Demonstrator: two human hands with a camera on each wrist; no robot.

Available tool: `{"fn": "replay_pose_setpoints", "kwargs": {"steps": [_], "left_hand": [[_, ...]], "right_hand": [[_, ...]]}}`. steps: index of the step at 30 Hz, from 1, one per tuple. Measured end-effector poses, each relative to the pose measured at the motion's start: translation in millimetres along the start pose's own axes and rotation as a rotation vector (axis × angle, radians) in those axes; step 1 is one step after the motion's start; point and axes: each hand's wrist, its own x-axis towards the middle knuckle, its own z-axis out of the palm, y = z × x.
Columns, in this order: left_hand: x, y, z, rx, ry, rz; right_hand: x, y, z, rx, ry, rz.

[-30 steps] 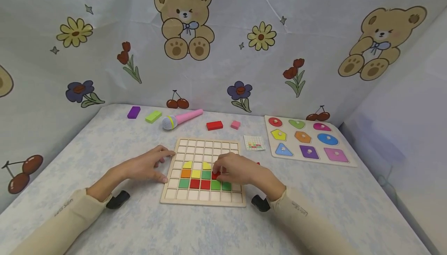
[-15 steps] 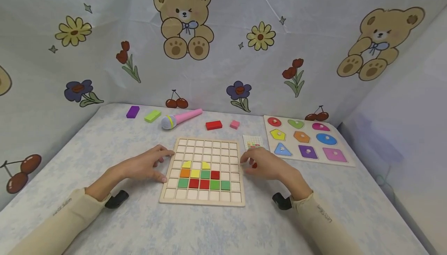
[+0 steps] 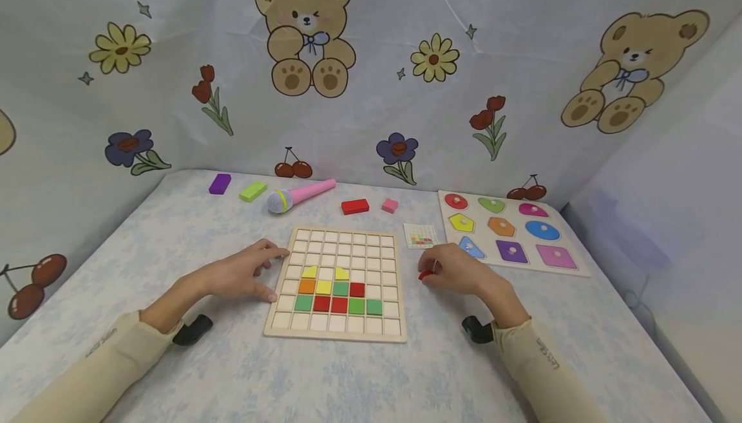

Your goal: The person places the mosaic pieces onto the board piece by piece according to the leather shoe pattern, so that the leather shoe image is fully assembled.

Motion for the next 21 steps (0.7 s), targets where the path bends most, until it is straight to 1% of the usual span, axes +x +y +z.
{"fn": "replay_pose_setpoints", "kwargs": {"steps": [5,9,12,16,21], "left_hand": [[0.0,0.1,-0.8,0.000,0.000,-0.007],[0.0,-0.4,0.0,-0.003,-0.003,-0.011],[-0.1,-0.5,0.1,0.001,0.001,-0.004],[-0.2,0.0,-0.3,0.002,0.005,0.007],[-0.7,1.1,-0.6,0.002,0.003,0.004]], "right_hand": [[2,-2,2,-0.021,0.015,-0.024],[3,-7,1,-0.012,0.020,-0.061],[4,-10,1,0.016,0.024,-0.093],[4,-11,-1,0.041,0.022,-0.084],[1,-12,-4,0.079,0.017,-0.071]]}}
